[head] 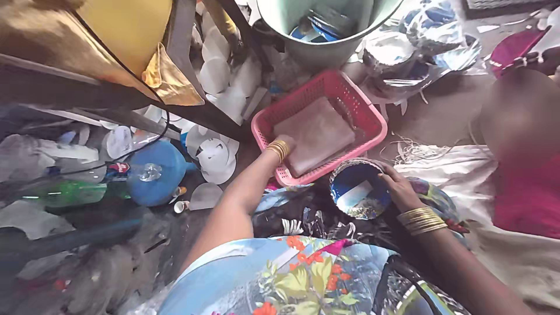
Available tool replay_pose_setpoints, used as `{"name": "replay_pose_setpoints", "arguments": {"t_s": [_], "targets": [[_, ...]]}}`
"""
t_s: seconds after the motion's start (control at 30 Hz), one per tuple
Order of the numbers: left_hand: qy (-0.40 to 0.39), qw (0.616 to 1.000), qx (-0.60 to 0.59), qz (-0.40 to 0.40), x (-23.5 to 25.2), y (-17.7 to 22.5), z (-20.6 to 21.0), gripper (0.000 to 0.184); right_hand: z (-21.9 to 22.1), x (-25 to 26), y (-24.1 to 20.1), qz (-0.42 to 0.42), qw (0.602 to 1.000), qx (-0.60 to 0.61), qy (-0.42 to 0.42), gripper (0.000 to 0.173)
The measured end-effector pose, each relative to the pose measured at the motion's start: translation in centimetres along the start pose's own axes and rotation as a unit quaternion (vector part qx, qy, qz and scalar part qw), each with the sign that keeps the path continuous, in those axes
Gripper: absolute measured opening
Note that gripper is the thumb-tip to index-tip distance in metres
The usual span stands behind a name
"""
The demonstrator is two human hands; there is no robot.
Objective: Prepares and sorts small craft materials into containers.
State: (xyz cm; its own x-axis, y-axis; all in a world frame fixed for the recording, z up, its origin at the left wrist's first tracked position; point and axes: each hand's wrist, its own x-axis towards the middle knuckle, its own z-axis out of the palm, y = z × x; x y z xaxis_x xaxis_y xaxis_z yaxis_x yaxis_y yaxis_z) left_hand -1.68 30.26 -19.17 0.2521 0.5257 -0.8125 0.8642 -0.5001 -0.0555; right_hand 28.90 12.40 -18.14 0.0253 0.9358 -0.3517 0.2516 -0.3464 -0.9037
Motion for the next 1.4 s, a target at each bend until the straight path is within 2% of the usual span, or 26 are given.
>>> {"name": "replay_pose_setpoints", "arguments": {"t_s": [0.13, 0.27, 0.4, 0.47, 0.53, 0.63, 0.8, 0.9, 1.0, 1.1, 1.17, 1.23, 1.3, 1.4], "targets": [[0.072, 0.997, 0.012, 0.036, -0.2, -2.1, 1.7, 0.03, 0.5, 0.3, 0.2, -0.008, 0.998, -0.061, 0.012, 0.055], [0.102, 0.994, -0.029, 0.0, 1.4, -1.2, 2.8, 0.046, 0.8, 0.2, -0.2, -0.03, 0.983, -0.175, 0.051, 0.072], [0.08, 0.996, -0.041, 0.001, 1.6, 0.3, 2.2, 0.032, -0.5, -1.8, -0.8, -0.077, 0.962, -0.244, 0.097, 0.066], [0.058, 0.998, -0.026, 0.013, -0.3, 0.5, 1.5, 0.023, -1.2, -2.9, -0.3, -0.089, 0.957, -0.249, 0.115, 0.062], [0.04, 0.999, -0.001, 0.034, -2.4, 0.3, 1.1, 0.019, -1.7, -3.7, 0.3, -0.096, 0.958, -0.245, 0.113, 0.059], [0.068, 0.996, 0.021, 0.054, -3.4, -1.1, 2.0, 0.022, -1.8, -3.8, 0.3, -0.124, 0.953, -0.256, 0.104, 0.055], [0.097, 0.99, -0.102, 0.03, -5.1, -2.0, 2.4, 0.031, -0.6, -2.3, -2.1, -0.186, 0.93, -0.303, 0.095, 0.051], [0.154, 0.961, -0.226, 0.045, -7.6, -2.6, 1.2, 0.029, 1.1, -2.0, -4.8, -0.246, 0.921, -0.29, 0.078, 0.043], [0.174, 0.94, -0.29, 0.041, -12.2, -2.3, 0.0, 0.038, 4.6, -2.3, -8.1, -0.323, 0.911, -0.252, 0.044, 0.032], [0.154, 0.931, -0.328, 0.044, -16.1, -0.9, 0.2, 0.039, 9.4, -2.4, -10.5, -0.418, 0.87, -0.263, 0.006, 0.037], [0.172, 0.904, -0.383, 0.076, -17.6, 0.2, 1.6, 0.032, 12.1, -2.1, -10.8, -0.47, 0.831, -0.298, -0.008, 0.035], [0.199, 0.864, -0.447, 0.118, -18.1, 0.9, 4.1, 0.024, 13.8, -1.9, -10.3, -0.501, 0.81, -0.305, -0.009, 0.02], [0.209, 0.802, -0.535, 0.165, -18.1, 1.0, 6.7, 0.021, 13.8, -2.0, -9.9, -0.504, 0.812, -0.292, -0.03, 0.016], [0.157, 0.673, -0.689, 0.22, -18.5, 1.5, 9.2, 0.02, 12.4, -2.3, -8.7, -0.522, 0.8, -0.291, -0.044, 0.018]]}}
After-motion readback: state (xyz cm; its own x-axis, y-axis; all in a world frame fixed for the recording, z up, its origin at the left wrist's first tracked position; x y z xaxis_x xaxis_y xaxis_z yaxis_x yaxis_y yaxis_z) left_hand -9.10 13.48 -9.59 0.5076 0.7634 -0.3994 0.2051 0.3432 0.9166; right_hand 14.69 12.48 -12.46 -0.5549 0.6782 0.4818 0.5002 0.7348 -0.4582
